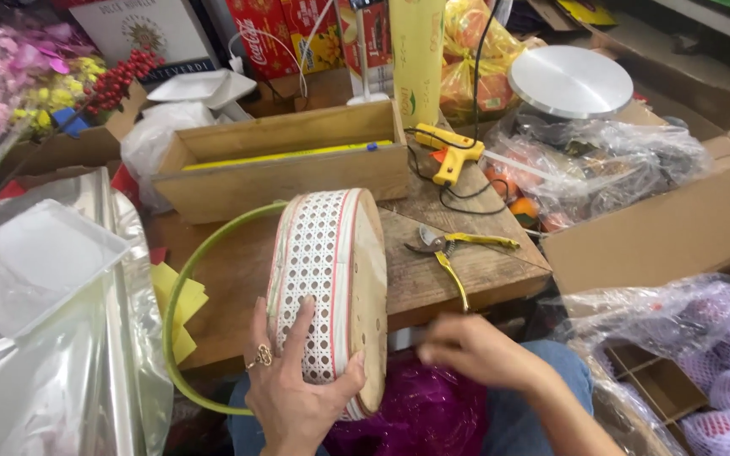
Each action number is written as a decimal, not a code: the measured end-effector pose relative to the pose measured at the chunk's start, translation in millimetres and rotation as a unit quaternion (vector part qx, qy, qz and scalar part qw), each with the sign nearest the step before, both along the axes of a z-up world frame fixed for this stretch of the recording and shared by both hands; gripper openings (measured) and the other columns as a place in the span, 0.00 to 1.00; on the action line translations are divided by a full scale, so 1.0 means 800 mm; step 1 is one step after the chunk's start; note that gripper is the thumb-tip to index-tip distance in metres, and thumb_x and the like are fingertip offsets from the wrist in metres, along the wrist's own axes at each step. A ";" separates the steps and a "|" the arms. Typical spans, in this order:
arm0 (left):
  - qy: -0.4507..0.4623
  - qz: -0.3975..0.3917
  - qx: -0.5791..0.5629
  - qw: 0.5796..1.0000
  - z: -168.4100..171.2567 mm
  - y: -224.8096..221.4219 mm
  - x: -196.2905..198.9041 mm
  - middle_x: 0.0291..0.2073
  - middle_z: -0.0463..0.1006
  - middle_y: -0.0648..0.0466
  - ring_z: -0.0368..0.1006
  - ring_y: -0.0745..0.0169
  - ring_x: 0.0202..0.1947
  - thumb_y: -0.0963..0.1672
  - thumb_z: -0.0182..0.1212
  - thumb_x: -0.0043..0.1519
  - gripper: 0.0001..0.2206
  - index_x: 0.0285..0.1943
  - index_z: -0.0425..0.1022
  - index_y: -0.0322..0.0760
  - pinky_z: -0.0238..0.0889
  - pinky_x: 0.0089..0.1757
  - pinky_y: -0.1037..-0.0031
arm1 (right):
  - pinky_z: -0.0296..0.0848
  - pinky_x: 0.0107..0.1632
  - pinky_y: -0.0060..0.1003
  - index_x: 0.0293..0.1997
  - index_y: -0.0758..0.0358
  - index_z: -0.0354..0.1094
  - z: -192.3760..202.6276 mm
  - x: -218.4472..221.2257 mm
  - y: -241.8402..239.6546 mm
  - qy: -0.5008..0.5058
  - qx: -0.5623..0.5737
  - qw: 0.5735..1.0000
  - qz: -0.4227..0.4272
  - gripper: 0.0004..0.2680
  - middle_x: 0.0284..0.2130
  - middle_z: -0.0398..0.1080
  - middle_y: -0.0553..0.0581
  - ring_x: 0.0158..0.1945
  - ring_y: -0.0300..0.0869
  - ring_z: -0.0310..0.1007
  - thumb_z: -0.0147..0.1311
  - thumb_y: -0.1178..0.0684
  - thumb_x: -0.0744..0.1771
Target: Trimming the excess material from the rim of a woven basket base using hand snips.
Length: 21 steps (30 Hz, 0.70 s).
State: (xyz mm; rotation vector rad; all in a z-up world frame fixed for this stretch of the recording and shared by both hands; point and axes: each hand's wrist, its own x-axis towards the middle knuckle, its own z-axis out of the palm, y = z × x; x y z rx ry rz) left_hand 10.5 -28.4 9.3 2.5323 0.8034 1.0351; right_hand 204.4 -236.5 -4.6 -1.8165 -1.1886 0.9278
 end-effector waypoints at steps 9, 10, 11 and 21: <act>0.013 -0.042 0.060 0.997 0.001 -0.003 0.005 0.78 0.56 0.42 0.61 0.34 0.72 0.61 0.76 0.41 0.43 0.71 0.73 0.59 0.74 0.49 0.46 | 0.76 0.41 0.30 0.39 0.60 0.78 -0.005 -0.006 0.050 -0.022 0.279 0.940 -0.197 0.03 0.32 0.78 0.50 0.35 0.34 0.75 0.61 0.55 0.67; 0.010 -0.040 0.054 0.998 0.005 -0.001 0.004 0.77 0.57 0.40 0.66 0.37 0.70 0.61 0.74 0.42 0.43 0.71 0.73 0.57 0.77 0.44 0.51 | 0.73 0.35 0.29 0.40 0.61 0.78 -0.007 -0.005 0.028 -0.003 0.269 0.938 -0.220 0.03 0.28 0.76 0.50 0.30 0.34 0.72 0.61 0.56 0.67; 0.002 -0.038 0.050 0.998 0.009 0.003 0.008 0.77 0.59 0.38 0.71 0.41 0.67 0.62 0.72 0.43 0.43 0.72 0.72 0.55 0.80 0.38 0.57 | 0.71 0.29 0.28 0.42 0.62 0.78 -0.006 0.001 0.008 0.011 0.261 0.935 -0.241 0.03 0.24 0.75 0.49 0.26 0.33 0.69 0.61 0.57 0.67; -0.026 -0.042 0.085 0.995 0.008 -0.007 0.007 0.76 0.61 0.40 0.69 0.38 0.69 0.58 0.77 0.43 0.41 0.70 0.75 0.56 0.76 0.51 0.51 | 0.74 0.50 0.34 0.51 0.55 0.78 -0.115 -0.033 0.018 0.017 0.005 0.950 -0.310 0.14 0.43 0.83 0.48 0.44 0.35 0.78 0.54 0.41 0.68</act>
